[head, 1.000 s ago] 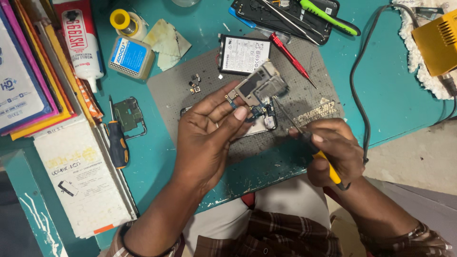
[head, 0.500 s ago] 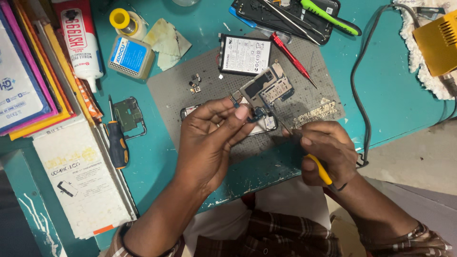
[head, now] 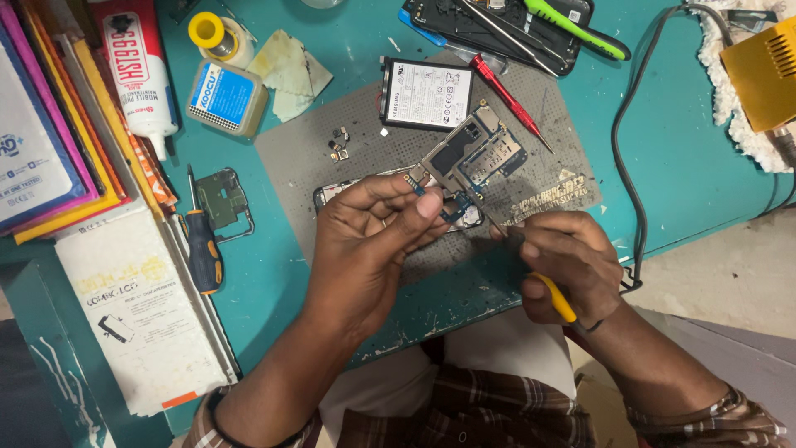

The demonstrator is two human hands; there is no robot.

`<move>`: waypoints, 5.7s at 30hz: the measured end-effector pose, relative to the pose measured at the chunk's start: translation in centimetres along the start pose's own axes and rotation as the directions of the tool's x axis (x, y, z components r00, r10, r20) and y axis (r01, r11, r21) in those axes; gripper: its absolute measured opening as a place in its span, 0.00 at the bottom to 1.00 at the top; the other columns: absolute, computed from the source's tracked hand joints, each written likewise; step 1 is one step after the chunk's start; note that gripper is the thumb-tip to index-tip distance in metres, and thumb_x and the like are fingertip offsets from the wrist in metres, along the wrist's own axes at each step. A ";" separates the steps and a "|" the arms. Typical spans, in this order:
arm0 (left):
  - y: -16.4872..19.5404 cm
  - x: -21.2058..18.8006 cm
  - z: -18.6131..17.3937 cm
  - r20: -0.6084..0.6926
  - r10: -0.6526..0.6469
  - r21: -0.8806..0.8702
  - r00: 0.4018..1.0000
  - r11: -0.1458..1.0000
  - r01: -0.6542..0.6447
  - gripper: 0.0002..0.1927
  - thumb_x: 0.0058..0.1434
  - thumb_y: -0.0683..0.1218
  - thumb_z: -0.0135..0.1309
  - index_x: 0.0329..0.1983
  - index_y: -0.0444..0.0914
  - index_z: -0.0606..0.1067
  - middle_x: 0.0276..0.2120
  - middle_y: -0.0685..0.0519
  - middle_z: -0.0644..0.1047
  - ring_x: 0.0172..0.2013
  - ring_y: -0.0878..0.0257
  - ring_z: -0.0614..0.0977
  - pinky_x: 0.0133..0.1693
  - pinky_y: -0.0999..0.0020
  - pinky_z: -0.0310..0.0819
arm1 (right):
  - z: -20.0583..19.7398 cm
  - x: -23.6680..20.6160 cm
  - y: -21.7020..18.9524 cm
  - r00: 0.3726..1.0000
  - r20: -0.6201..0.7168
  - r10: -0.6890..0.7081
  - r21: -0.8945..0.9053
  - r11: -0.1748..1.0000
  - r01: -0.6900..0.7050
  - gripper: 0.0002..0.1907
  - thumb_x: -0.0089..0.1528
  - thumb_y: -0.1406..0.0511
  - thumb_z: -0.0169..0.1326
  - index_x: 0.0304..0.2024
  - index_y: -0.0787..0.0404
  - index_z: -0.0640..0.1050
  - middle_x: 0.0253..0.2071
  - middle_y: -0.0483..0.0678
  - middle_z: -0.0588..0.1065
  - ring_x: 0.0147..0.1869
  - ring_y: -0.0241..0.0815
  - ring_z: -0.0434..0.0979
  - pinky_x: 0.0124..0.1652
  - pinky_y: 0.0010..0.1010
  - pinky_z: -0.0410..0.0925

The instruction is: The person uses a soldering iron to apply heat and solder to a small circuit board held in the left hand. The person repeatedly repositions the board and targets different connection points while working at a cluttered repair bench.

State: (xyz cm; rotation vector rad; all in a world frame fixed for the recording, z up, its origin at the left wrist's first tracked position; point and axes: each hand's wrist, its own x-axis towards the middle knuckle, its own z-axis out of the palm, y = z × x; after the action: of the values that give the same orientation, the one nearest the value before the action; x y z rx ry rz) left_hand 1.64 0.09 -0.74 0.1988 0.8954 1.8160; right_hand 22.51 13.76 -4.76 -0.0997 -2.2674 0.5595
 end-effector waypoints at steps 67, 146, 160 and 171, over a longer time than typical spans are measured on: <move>-0.3 -0.1 0.0 -0.033 0.066 -0.014 0.997 0.998 -0.067 0.06 0.65 0.34 0.60 0.43 0.34 0.78 0.39 0.45 0.83 0.41 0.60 0.86 0.46 0.64 0.85 | 0.2 1.4 -0.4 0.997 -0.024 -0.070 0.021 0.997 0.071 0.12 0.54 0.69 0.70 0.39 0.58 0.83 0.44 0.51 0.75 0.48 0.48 0.78 0.42 0.34 0.75; -2.8 0.0 -0.4 0.156 0.043 0.351 0.987 0.932 -0.096 0.09 0.61 0.31 0.63 0.44 0.30 0.78 0.39 0.48 0.82 0.43 0.65 0.84 0.48 0.72 0.82 | 1.5 0.2 0.7 0.889 -0.155 0.430 0.419 0.844 -0.336 0.46 0.58 0.68 0.72 0.72 0.58 0.61 0.65 0.51 0.66 0.70 0.41 0.70 0.68 0.33 0.68; -2.3 -0.1 0.0 0.103 0.007 0.341 0.995 0.939 -0.042 0.09 0.61 0.32 0.63 0.43 0.30 0.77 0.39 0.47 0.83 0.41 0.65 0.84 0.45 0.71 0.82 | 1.7 -0.2 0.6 0.890 -0.204 0.408 0.559 0.795 -0.236 0.33 0.65 0.57 0.65 0.67 0.60 0.68 0.61 0.52 0.68 0.67 0.42 0.72 0.68 0.33 0.68; -1.6 0.0 1.0 0.186 -0.162 0.448 0.969 0.892 0.063 0.26 0.56 0.31 0.62 0.57 0.34 0.70 0.42 0.50 0.79 0.44 0.68 0.84 0.47 0.72 0.83 | 1.2 0.8 0.3 0.896 -0.141 0.420 0.413 0.848 -0.333 0.11 0.73 0.65 0.55 0.54 0.65 0.72 0.51 0.58 0.75 0.56 0.44 0.78 0.57 0.32 0.72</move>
State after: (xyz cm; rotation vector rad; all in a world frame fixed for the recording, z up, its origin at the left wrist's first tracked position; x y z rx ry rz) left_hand 3.34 0.83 -1.02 0.6099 1.1245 1.4280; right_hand 21.08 13.80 -5.12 -0.4055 -1.8820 1.1303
